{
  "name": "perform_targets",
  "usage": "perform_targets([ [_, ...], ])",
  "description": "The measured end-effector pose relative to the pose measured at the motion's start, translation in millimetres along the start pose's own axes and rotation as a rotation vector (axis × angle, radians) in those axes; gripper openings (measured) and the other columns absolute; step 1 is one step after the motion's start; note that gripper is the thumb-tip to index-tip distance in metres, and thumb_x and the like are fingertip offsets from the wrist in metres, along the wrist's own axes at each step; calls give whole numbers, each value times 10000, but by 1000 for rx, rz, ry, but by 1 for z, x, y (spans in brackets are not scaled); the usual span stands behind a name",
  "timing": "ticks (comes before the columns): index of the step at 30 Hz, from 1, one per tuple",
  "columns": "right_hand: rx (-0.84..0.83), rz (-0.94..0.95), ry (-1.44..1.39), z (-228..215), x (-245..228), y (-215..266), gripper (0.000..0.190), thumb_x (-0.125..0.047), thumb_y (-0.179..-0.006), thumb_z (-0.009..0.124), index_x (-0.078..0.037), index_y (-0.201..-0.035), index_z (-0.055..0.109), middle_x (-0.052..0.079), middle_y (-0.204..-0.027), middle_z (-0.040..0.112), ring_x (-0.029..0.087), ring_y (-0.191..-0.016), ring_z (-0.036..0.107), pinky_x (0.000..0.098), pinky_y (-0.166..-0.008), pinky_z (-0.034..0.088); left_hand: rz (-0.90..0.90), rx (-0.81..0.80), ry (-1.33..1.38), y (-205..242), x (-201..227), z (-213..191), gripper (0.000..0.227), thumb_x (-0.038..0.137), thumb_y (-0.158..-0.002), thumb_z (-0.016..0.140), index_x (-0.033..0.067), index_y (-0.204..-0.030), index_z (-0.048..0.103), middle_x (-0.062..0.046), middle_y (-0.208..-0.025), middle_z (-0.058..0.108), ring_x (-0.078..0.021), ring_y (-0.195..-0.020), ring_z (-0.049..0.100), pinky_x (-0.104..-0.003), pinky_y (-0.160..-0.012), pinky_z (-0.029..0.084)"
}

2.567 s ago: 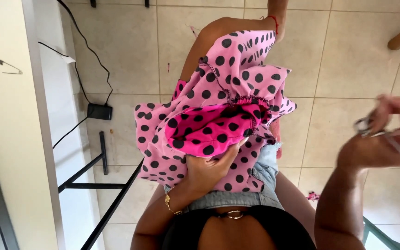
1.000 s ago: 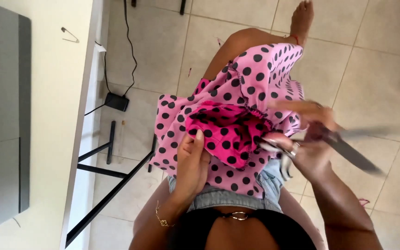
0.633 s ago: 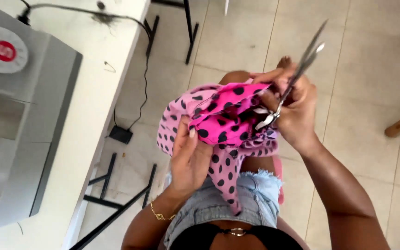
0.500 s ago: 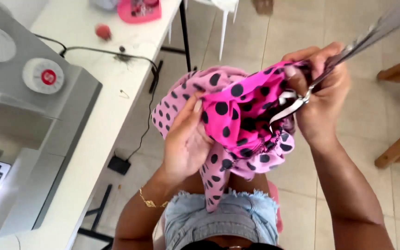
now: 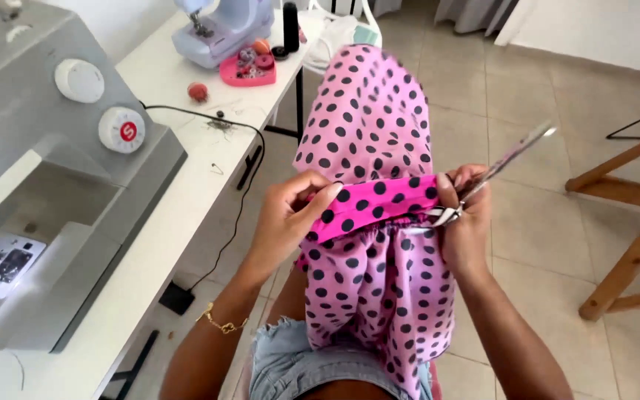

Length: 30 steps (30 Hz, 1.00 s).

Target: The person is using scissors to trim loose threads and excess fabric from a pink polka-dot garment.

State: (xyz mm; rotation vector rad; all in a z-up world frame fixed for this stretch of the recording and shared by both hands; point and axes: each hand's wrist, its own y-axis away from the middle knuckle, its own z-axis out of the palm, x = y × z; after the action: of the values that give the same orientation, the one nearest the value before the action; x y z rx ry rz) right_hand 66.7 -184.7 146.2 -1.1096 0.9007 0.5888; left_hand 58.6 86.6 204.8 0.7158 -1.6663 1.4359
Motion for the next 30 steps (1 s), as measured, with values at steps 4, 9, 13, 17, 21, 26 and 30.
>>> perform_targets([
  [4, 31, 194, -74, 1, 53, 20, 279, -109, -1117, 701, -176, -1101, 431, -46, -904, 560, 19, -769, 540, 122, -651, 428, -344, 126, 150, 27, -70, -3, 195, 179, -1048, 759, 95, -874, 783, 11, -489, 517, -32, -579, 371, -189, -549, 343],
  [9, 12, 222, -87, 3, 72, 17, 298, -106, -1097, 732, -164, -1088, 440, -25, -889, 596, 19, -732, 562, 121, -629, 433, -484, 67, 206, 34, -106, -17, 268, 210, -1110, 669, 124, -873, 760, 37, -555, 548, -26, -595, 446, -188, -578, 410],
  [13, -33, 214, -3, -9, 93, -2, 332, -92, -1082, 775, -147, -1058, 448, 7, -880, 629, 37, -725, 563, 137, -637, 428, -518, -44, 133, 27, -94, -25, 112, 162, -984, 807, 53, -972, 789, -55, -715, 708, -112, -753, 582, -288, -727, 550],
  [17, -213, 108, 137, 3, 77, -47, 396, -56, -1075, 841, -121, -1067, 450, 74, -951, 678, 92, -801, 611, 193, -761, 488, -347, -122, -284, 1, -67, -26, 208, 156, -929, 846, 6, -939, 702, -177, -690, 694, -284, -668, 729, -392, -666, 618],
  [21, -301, -109, 180, 37, 41, -87, 429, 27, -1116, 844, -67, -1101, 425, 201, -1016, 700, 213, -909, 672, 301, -910, 530, -178, 15, -561, -13, -67, -10, 175, 45, -896, 699, 155, -845, 573, -41, -513, 521, -219, -438, 569, -311, -462, 492],
  [26, -187, -454, 238, 40, 35, -62, 329, -204, -1161, 672, -86, -1129, 367, 315, -1293, 629, 442, -1225, 659, 516, -1089, 481, -261, 153, 99, -45, -47, 2, 269, 58, -1066, 556, 62, -1332, 514, -125, -646, 737, -154, -515, 718, -242, -463, 625],
  [30, -428, -322, 77, 32, 62, -5, 712, -224, -669, 1028, -27, -1076, 478, 330, -1261, 722, 507, -1248, 679, 531, -1112, 457, -187, 103, 23, -61, -57, 10, 297, -2, -1038, 566, 107, -1296, 665, -152, -720, 803, -175, -593, 803, -228, -486, 644],
])
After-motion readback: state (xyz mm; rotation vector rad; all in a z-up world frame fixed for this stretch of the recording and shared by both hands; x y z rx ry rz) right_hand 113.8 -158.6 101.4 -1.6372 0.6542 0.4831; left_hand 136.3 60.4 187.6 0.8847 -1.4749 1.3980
